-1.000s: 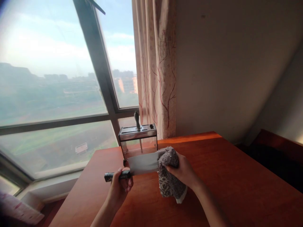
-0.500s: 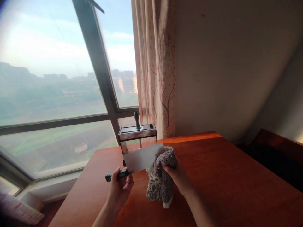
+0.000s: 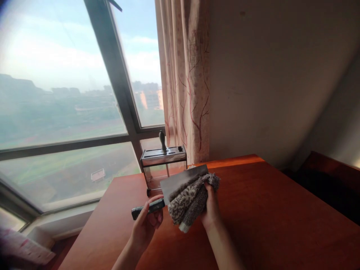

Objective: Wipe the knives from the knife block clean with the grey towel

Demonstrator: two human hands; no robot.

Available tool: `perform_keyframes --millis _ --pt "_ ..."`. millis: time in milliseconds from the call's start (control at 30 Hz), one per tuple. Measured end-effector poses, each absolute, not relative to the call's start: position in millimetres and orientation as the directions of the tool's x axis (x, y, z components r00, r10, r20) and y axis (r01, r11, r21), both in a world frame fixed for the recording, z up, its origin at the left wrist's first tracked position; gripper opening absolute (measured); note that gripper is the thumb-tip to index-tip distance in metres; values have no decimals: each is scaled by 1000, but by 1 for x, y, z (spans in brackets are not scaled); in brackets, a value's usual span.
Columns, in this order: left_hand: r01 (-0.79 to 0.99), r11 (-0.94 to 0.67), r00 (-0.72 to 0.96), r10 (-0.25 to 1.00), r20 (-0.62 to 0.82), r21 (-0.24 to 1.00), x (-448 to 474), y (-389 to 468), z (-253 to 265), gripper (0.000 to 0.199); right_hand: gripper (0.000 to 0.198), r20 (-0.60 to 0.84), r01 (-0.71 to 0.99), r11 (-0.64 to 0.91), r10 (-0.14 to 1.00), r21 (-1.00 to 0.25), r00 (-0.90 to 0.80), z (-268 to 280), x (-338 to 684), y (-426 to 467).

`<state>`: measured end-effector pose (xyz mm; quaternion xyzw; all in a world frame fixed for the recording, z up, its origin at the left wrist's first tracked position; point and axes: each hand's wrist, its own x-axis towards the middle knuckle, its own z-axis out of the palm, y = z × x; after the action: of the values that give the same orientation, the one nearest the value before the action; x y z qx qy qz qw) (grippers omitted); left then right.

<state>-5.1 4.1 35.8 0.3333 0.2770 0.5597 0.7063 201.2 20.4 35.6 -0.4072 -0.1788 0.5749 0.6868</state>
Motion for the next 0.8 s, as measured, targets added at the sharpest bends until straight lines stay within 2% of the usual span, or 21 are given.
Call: perform_keyframes --millis 100,167,300,400,467,600,800 --pt "-625 127 189 982 -8 770 -10 5 35 42 48 -111 -552 47 962 -832 250 29 203 21" --pt "-623 140 191 981 -25 770 -8 5 35 39 51 -80 -555 81 962 -828 261 28 203 20" --pt "-572 179 187 979 -85 801 5 2 33 37 49 -70 -669 188 938 -719 339 35 199 20" --pt "-542 189 188 977 -101 819 14 0 29 44 47 -101 -758 231 926 -610 364 41 191 19" --pt "-539 189 177 978 -109 821 18 0 25 48 48 -118 -788 209 935 -579 335 42 184 18" --pt "-518 197 152 979 -136 832 19 1 16 57 50 -134 -782 107 962 -614 237 38 165 14" --pt "-464 61 82 996 -25 884 15 2 17 51 44 -189 -756 -87 981 -649 50 31 144 4"
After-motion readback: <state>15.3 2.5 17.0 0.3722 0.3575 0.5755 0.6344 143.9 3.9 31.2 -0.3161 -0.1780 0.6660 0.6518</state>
